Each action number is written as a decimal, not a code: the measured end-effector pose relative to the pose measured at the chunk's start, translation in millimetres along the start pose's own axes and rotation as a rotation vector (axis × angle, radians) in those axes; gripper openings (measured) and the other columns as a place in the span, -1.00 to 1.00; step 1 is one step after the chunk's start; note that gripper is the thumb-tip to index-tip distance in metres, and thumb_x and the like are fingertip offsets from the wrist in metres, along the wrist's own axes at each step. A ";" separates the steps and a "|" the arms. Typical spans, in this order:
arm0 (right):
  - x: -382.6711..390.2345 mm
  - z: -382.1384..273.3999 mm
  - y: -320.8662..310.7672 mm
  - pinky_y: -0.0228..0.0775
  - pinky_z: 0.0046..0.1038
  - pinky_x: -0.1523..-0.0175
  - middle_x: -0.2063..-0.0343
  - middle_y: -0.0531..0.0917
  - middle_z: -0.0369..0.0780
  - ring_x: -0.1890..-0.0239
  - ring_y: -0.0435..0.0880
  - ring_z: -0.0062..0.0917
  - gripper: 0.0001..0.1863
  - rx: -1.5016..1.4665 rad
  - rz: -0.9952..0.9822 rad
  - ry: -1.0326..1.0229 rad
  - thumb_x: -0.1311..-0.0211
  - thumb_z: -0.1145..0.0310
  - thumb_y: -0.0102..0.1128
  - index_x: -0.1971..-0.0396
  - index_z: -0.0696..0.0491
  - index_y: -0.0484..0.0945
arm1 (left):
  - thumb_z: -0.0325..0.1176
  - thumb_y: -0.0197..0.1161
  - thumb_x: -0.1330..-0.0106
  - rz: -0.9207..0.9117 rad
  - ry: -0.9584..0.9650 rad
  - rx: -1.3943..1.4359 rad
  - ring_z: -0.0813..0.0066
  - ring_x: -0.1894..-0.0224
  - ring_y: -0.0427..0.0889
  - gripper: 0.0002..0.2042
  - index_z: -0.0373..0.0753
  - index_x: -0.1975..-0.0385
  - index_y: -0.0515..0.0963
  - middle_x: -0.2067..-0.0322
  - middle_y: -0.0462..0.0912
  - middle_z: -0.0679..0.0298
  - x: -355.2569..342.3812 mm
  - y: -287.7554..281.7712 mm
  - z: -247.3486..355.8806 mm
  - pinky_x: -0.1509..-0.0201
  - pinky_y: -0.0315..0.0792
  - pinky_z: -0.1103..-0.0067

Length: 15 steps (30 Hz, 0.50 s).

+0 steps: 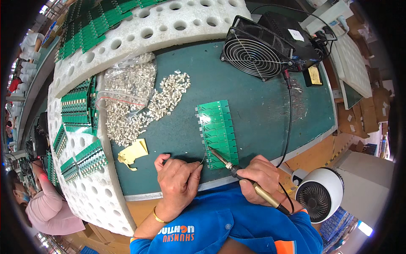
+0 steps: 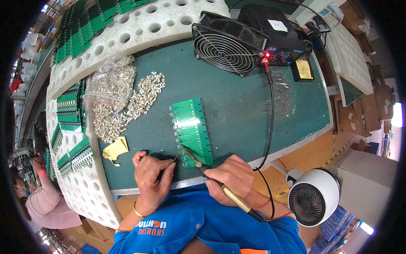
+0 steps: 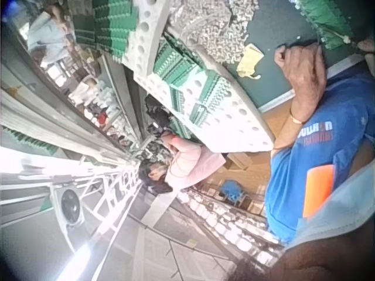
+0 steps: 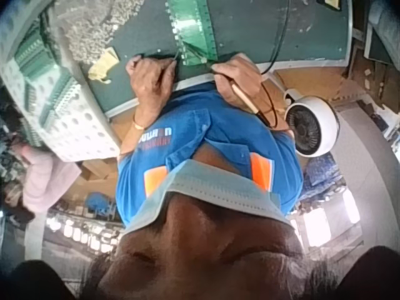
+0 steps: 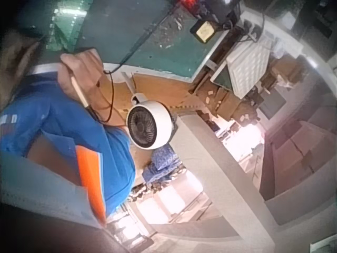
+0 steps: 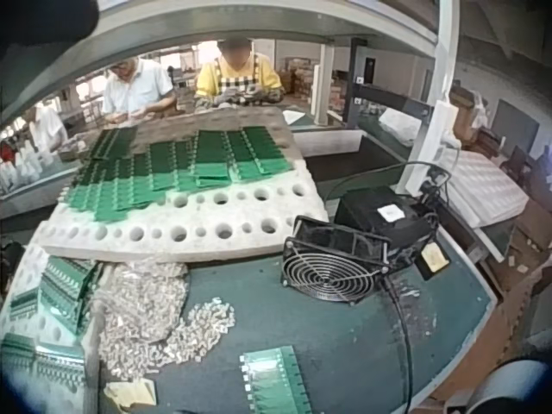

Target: The person solders electronic components onto circuit board strips using a soldering iron and solder wire, then lifts the circuit board strip and solders additional pins.

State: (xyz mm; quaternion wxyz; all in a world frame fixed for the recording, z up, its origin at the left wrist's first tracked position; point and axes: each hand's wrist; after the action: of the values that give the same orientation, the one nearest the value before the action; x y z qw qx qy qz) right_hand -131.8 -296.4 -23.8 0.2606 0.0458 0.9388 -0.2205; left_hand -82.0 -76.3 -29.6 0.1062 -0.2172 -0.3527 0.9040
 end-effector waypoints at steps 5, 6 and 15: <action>1.2 1.6 -0.6 0.30 -0.42 0.48 0.60 0.62 -0.21 0.67 0.51 -0.43 -0.80 0.007 -0.024 -0.020 -0.20 0.36 0.38 0.30 0.17 0.62 | -0.52 0.47 -0.02 -0.005 0.000 0.016 0.38 0.50 0.50 -0.89 -0.20 0.46 0.68 0.60 0.51 0.32 -0.1 0.4 0.6 0.00 0.30 0.35; 0.7 1.7 -0.7 0.30 -0.42 0.48 0.60 0.62 -0.21 0.67 0.51 -0.43 -0.80 0.007 -0.024 -0.020 -0.20 0.36 0.38 0.30 0.17 0.62 | -0.52 0.47 -0.01 -0.010 -0.002 0.022 0.38 0.51 0.50 -0.88 -0.21 0.47 0.68 0.60 0.51 0.32 -0.1 -0.2 1.0 0.00 0.30 0.35; -0.3 0.9 -2.0 0.32 -0.41 0.48 0.60 0.62 -0.20 0.66 0.53 -0.41 -0.78 0.031 -0.065 -0.052 -0.19 0.36 0.38 0.26 0.17 0.61 | -0.53 0.47 0.00 0.003 0.001 0.021 0.37 0.52 0.48 -0.88 -0.22 0.47 0.68 0.61 0.50 0.31 -1.3 0.6 1.3 0.02 0.30 0.35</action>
State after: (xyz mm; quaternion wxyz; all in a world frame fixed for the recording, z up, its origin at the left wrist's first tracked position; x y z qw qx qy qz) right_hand -131.5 -298.5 -23.6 0.2767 0.0136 0.9292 -0.2446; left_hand -81.4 -78.0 -28.7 0.1073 -0.2168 -0.3427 0.9078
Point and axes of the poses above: each hand's wrist, its own x-axis away from the middle knuckle, its own y-axis out of the palm, z = x × y
